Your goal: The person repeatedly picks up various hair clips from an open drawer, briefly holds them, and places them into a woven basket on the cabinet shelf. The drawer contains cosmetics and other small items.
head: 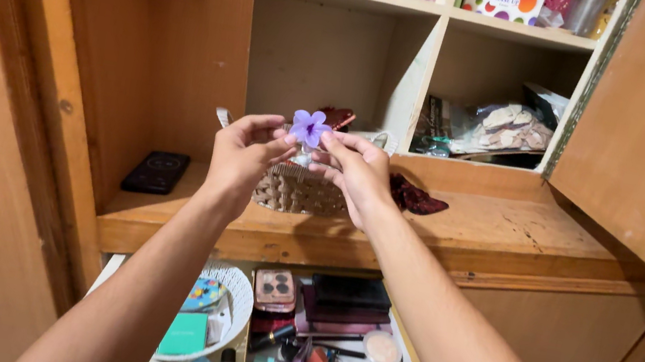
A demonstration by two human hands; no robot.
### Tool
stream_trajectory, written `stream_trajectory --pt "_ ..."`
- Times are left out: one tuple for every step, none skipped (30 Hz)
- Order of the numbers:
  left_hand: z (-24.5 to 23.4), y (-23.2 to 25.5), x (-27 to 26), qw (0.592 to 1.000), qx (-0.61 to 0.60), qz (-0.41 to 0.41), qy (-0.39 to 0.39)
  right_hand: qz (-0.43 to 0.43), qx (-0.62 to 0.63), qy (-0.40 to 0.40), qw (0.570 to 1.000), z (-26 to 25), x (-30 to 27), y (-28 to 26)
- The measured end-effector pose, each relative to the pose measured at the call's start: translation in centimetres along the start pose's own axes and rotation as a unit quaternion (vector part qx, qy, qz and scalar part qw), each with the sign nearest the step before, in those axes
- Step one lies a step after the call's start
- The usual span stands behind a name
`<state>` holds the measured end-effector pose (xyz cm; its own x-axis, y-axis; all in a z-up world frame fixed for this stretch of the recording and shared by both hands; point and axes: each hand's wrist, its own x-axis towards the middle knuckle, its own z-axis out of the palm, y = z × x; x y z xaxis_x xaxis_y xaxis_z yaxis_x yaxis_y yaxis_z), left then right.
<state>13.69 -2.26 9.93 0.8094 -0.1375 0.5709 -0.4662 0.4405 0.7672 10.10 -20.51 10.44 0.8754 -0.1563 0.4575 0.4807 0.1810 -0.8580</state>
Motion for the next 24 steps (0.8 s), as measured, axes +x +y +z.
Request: stream_trajectory --pt "0.1 0.2 0.8 1.000 -0.004 -0.002 0.001 0.003 0.009 0.006 1.000 0.2 0.7 -0.3" --pt "0.3 0.5 1.5 1.000 -0.008 -0.005 0.001 0.005 0.018 0.012 1.000 0.4 1.3 -0.6" --pt "0.5 0.7 2.2 1.000 -0.012 -0.007 0.001 0.008 0.027 0.019 0.999 0.6 1.9 -1.0" --pt "0.6 0.9 2.9 1.000 0.010 -0.003 -0.010 0.028 -0.008 0.041 0.999 0.9 2.4 -1.5" --pt "0.6 1.2 3.5 0.999 0.031 0.002 -0.022 0.047 -0.042 0.064 0.996 1.2 2.9 -2.0" --pt "0.6 1.3 3.6 0.998 0.054 0.003 -0.031 0.070 -0.076 0.087 0.991 1.4 3.1 -2.4" --pt "0.4 1.4 3.7 0.997 0.074 -0.006 -0.034 0.092 -0.130 0.091 0.983 1.5 3.3 -2.8" --pt "0.3 1.4 3.6 0.995 0.095 -0.016 -0.036 0.113 -0.183 0.095 0.972 1.4 3.3 -3.2" --pt "0.2 1.5 3.5 0.992 0.116 -0.026 -0.039 0.134 -0.236 0.098 0.958 1.3 3.3 -3.5" --pt "-0.1 1.4 3.2 0.991 0.118 -0.032 -0.045 0.126 -0.236 0.091 0.959 1.1 3.2 -3.4" --pt "-0.5 1.4 2.8 0.991 0.121 -0.038 -0.051 0.117 -0.236 0.083 0.961 0.9 3.0 -3.4" --pt "-0.7 1.5 2.6 0.990 0.124 -0.043 -0.058 0.107 -0.237 0.075 0.963 0.7 2.9 -3.4" --pt "-0.8 1.5 2.4 0.990 0.116 -0.046 -0.059 0.099 -0.225 0.079 0.966 0.5 2.8 -3.4" --pt "-1.0 1.5 2.1 0.991 0.110 -0.051 -0.059 0.093 -0.213 0.082 0.969 0.4 2.5 -3.2" --pt "-1.2 1.5 1.6 0.991 0.103 -0.056 -0.059 0.086 -0.201 0.085 0.972 0.3 2.2 -3.0" --pt "-1.5 1.4 1.2 0.992 0.098 -0.060 -0.059 0.081 -0.191 0.081 0.975 0.1 2.0 -2.9" --pt "-1.7 1.4 0.9 0.992 0.093 -0.064 -0.060 0.075 -0.182 0.077 0.977 0.1 1.8 -2.8" --pt "-1.8 1.4 0.5 0.992 0.089 -0.067 -0.061 0.069 -0.172 0.073 0.980 -0.1 1.5 -2.8" --pt "-1.9 1.3 0.1 0.991 0.094 -0.069 -0.061 0.066 -0.181 0.072 0.979 -0.2 1.1 -2.8" --pt "-2.0 1.3 -0.3 0.991 0.099 -0.070 -0.063 0.062 -0.189 0.070 0.977 -0.2 0.7 -2.8" --pt "-2.1 1.2 -0.6 0.990 0.105 -0.072 -0.064 0.059 -0.198 0.069 0.976 -0.1 0.2 -2.9" --pt "-2.2 1.1 -1.0 0.990 0.103 -0.069 -0.070 0.053 -0.198 0.058 0.977 0.0 -0.4 -2.9" --pt "-2.2 0.9 -1.4 0.990 0.102 -0.067 -0.075 0.047 -0.198 0.047 0.978 0.0 -1.0 -3.0" --pt "-2.2 0.7 -1.9 0.990 0.101 -0.065 -0.081 0.042 -0.198 0.036 0.979 0.1 -1.6 -3.0"
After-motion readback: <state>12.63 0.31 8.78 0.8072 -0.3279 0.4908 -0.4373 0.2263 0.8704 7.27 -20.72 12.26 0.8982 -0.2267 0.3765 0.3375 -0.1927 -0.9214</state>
